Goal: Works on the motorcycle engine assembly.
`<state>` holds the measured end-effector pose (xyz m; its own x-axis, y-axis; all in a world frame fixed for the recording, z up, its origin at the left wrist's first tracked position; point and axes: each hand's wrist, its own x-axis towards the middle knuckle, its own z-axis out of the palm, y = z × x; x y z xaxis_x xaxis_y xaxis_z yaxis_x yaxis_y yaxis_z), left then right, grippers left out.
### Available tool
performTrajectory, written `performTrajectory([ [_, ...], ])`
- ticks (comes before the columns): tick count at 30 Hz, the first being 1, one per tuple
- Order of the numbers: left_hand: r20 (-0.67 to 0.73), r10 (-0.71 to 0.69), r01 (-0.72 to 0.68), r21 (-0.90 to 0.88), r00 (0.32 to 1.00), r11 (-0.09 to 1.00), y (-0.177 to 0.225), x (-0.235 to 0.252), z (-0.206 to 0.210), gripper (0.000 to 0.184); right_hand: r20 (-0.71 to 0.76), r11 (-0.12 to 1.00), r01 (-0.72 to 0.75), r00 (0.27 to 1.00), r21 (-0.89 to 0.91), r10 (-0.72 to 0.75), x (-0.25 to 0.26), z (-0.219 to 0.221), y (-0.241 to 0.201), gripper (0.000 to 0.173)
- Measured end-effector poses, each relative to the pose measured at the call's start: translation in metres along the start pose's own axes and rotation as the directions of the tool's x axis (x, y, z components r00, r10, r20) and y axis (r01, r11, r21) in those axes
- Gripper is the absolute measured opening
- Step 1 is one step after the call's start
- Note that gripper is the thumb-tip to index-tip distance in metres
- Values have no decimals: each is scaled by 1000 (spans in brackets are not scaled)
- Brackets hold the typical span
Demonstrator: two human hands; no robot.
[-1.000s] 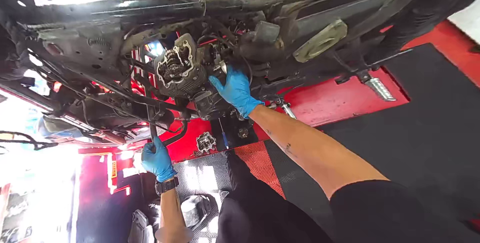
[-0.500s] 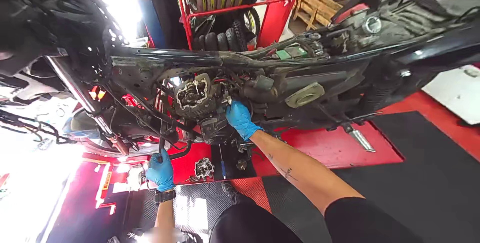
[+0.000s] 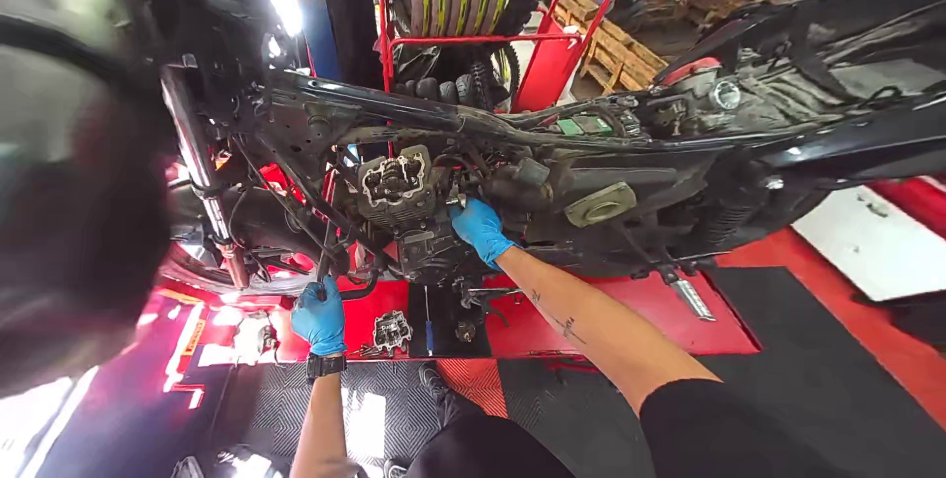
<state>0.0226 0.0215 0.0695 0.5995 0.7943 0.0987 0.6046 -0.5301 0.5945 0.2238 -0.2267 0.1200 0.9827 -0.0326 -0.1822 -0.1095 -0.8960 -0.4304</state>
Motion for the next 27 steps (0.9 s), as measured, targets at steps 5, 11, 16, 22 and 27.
performTrajectory([
  [5,73,-7,10,-40,997,999,-2,1,-5,46,20,1000,20,1000,-14,-20,-1,-2,-3,66],
  [11,72,-4,7,-45,997,999,-4,0,-6,44,36,989,14,999,-148,-9,-11,-6,-19,43],
  [16,44,-1,3,-55,999,998,-3,1,-2,44,96,972,79,994,-222,-59,-2,-23,-23,34],
  [22,29,-5,7,-71,1000,997,-3,1,-1,43,-45,979,201,978,-38,-203,14,-2,1,35],
  [27,6,21,-20,-84,1000,996,-6,0,-1,44,57,917,-15,998,398,-9,19,11,14,28],
])
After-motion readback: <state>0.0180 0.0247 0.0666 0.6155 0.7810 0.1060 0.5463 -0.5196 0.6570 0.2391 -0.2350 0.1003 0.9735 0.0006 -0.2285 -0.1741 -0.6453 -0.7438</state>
